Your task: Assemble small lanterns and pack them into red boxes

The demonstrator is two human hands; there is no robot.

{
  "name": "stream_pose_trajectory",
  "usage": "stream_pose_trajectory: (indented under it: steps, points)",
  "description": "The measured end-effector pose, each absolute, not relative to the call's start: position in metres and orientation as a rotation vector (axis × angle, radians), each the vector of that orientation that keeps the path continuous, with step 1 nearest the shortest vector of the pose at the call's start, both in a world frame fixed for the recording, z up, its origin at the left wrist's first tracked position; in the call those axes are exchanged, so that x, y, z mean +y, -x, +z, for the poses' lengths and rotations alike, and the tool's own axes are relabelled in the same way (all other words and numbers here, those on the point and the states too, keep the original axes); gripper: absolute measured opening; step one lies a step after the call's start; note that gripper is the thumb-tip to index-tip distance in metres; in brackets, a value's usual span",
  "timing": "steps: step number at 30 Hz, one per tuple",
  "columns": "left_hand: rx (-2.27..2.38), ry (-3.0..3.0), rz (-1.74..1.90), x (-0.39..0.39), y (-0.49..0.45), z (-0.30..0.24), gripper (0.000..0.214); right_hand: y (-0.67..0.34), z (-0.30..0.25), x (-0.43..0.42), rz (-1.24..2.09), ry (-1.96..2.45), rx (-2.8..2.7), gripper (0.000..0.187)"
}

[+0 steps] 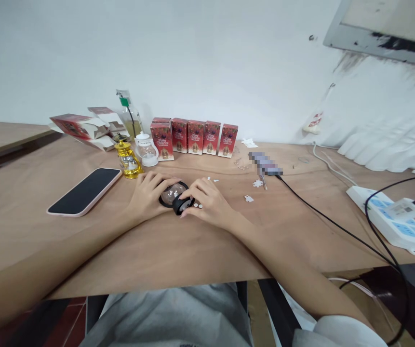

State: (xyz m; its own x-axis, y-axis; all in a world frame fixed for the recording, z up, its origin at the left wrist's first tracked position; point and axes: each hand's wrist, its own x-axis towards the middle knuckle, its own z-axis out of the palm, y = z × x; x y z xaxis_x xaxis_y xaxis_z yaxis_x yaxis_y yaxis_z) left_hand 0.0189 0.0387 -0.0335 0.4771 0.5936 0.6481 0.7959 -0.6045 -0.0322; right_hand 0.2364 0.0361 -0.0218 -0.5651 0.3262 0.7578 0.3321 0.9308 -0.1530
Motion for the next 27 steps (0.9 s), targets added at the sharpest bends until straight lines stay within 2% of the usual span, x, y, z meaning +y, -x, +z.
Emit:
stream_pose_trajectory:
  steps: [8,14,17,19,23,27]
  points:
    - [-1.175,2.436,-0.877,0.036,-0.02,-0.033,0.06,-0.236,-0.022,0.036,-0.006,0.467,-2.216,0.027]
    - [-1.066,2.44,-0.889,0.033,-0.021,-0.034,0.056,-0.237,-0.023,0.037,-0.066,0.537,-2.298,0.046]
    - [-1.064,2.428,-0.876,0.033,-0.023,-0.031,0.059,-0.24,-0.019,0.038,0.023,0.539,-2.265,0.055]
    - [-1.125,2.405,-0.892,0.032,-0.025,-0.029,0.059,-0.245,-0.017,0.042,0.132,0.585,-2.213,0.053]
    - [-1.202,2.363,-0.939,0.031,-0.024,-0.024,0.054,-0.268,-0.022,0.066,0.092,0.962,-2.002,0.039]
    - [-1.279,2.294,-1.074,0.029,-0.022,-0.022,0.05,-0.304,-0.036,0.101,-0.117,1.394,-1.881,0.049]
